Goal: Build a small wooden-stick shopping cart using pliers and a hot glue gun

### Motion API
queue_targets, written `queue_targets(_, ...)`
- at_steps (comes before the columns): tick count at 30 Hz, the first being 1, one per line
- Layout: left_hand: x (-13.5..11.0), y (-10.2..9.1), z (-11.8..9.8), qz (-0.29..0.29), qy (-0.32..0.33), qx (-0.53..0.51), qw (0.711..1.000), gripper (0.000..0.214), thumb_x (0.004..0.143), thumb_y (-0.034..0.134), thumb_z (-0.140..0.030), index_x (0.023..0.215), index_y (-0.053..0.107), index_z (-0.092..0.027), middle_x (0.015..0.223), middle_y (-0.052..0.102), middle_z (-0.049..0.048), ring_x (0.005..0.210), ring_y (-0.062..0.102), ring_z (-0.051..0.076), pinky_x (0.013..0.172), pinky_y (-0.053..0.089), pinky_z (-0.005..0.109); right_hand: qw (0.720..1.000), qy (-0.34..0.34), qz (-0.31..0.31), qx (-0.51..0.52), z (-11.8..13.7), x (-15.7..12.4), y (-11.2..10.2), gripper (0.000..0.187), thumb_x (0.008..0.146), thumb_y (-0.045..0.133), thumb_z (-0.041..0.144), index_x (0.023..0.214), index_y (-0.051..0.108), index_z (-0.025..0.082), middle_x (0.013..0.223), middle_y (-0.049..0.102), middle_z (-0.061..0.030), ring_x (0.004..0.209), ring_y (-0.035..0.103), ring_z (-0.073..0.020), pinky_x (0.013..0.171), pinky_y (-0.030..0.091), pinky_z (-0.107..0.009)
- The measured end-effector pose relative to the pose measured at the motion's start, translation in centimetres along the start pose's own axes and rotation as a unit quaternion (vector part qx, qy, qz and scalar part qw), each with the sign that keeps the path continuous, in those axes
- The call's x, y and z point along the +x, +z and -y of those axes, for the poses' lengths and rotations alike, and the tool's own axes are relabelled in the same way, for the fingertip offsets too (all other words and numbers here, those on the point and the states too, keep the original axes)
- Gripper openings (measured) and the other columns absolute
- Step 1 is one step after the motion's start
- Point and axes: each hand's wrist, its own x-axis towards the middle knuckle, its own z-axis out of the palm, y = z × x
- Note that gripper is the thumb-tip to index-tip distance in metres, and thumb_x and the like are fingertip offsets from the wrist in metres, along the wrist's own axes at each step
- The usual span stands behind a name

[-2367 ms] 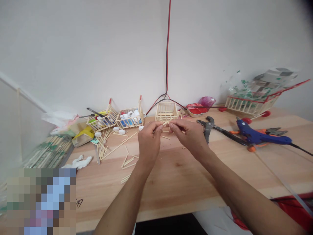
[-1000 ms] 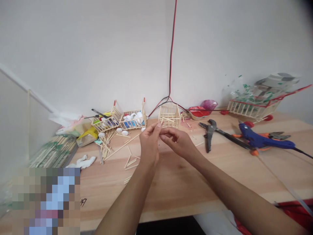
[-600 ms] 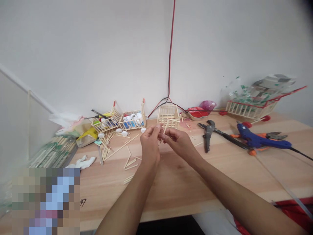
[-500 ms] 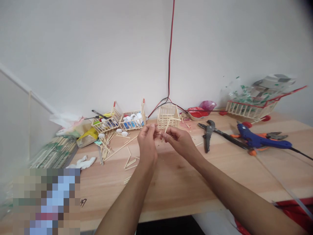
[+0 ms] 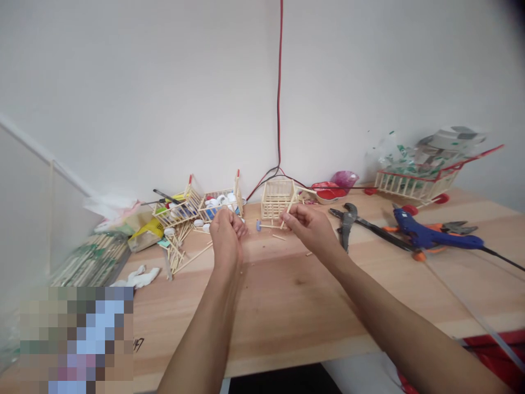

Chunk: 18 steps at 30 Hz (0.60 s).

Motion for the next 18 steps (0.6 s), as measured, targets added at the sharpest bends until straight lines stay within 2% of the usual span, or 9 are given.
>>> queue_targets(2, -0.01, -0.13, 0.25, 0.027, 0.018, 0.028, 0.999, 0.032, 0.082, 0.054, -0.034, 0.057, 0.041, -0.018, 0.046, 0.04, -0.0063, 0.042, 0.033, 0.006, 0.045, 0.028, 0.02, 1.0, -0.005, 0.0, 0.0, -0.13, 0.14, -0.16, 0.029, 0.086, 0.055, 0.04, 0.067, 0.051, 0.018, 0.06, 0.045, 0.0035, 0.055, 0.04, -0.01, 0.053, 0.031, -0.024)
queue_targets(4, 0.11, -0.43, 0.57, 0.055, 0.036, 0.068, 0.996, 0.026, 0.08, 0.059, -0.037, 0.066, 0.057, -0.015, 0.059, 0.058, -0.0007, 0.05, 0.043, 0.007, 0.051, 0.034, 0.02, 1.0, -0.007, 0.001, 0.002, -0.21, 0.22, -0.24, 0.03, 0.086, 0.055, 0.04, 0.066, 0.05, 0.018, 0.06, 0.045, 0.0036, 0.054, 0.039, -0.0096, 0.053, 0.03, -0.024)
queue_targets(7, 0.32, -0.86, 0.82, 0.062, 0.041, 0.132, 0.988, 0.024, 0.074, 0.067, -0.036, 0.08, 0.07, -0.013, 0.078, 0.069, 0.0051, 0.056, 0.046, 0.007, 0.054, 0.036, 0.021, 1.0, -0.01, 0.003, 0.003, -0.22, 0.27, -0.22, 0.031, 0.086, 0.054, 0.042, 0.066, 0.051, 0.019, 0.059, 0.045, 0.0035, 0.054, 0.038, -0.0099, 0.052, 0.03, -0.024)
queue_targets(9, 0.37, -0.99, 0.73, 0.051, 0.03, 0.156, 0.986, 0.024, 0.068, 0.073, -0.032, 0.082, 0.073, -0.013, 0.077, 0.069, 0.0048, 0.057, 0.046, 0.008, 0.054, 0.036, 0.021, 1.0, -0.011, 0.003, 0.004, -0.19, 0.29, -0.18, 0.033, 0.086, 0.055, 0.044, 0.065, 0.051, 0.019, 0.059, 0.044, 0.0034, 0.054, 0.039, -0.0101, 0.052, 0.031, -0.024)
queue_targets(12, 0.29, -0.96, 0.42, 0.049, 0.008, 0.164, 0.985, 0.02, 0.062, 0.077, -0.028, 0.074, 0.071, -0.013, 0.063, 0.063, 0.0008, 0.054, 0.046, 0.007, 0.052, 0.034, 0.02, 1.0, -0.014, 0.002, 0.005, -0.08, 0.31, -0.15, 0.034, 0.085, 0.055, 0.046, 0.064, 0.05, 0.019, 0.058, 0.044, 0.0033, 0.053, 0.038, -0.0103, 0.051, 0.03, -0.024)
queue_targets(18, 0.02, -0.52, 0.12, 0.118, -0.032, 0.077, 0.989, 0.027, 0.07, 0.071, -0.033, 0.064, 0.053, -0.015, 0.052, 0.044, -0.0052, 0.047, 0.038, 0.005, 0.047, 0.03, 0.018, 1.0, -0.011, 0.016, 0.01, -0.03, 0.31, -0.18, 0.032, 0.085, 0.055, 0.044, 0.067, 0.053, 0.018, 0.059, 0.045, 0.0032, 0.053, 0.038, -0.0099, 0.05, 0.03, -0.024)
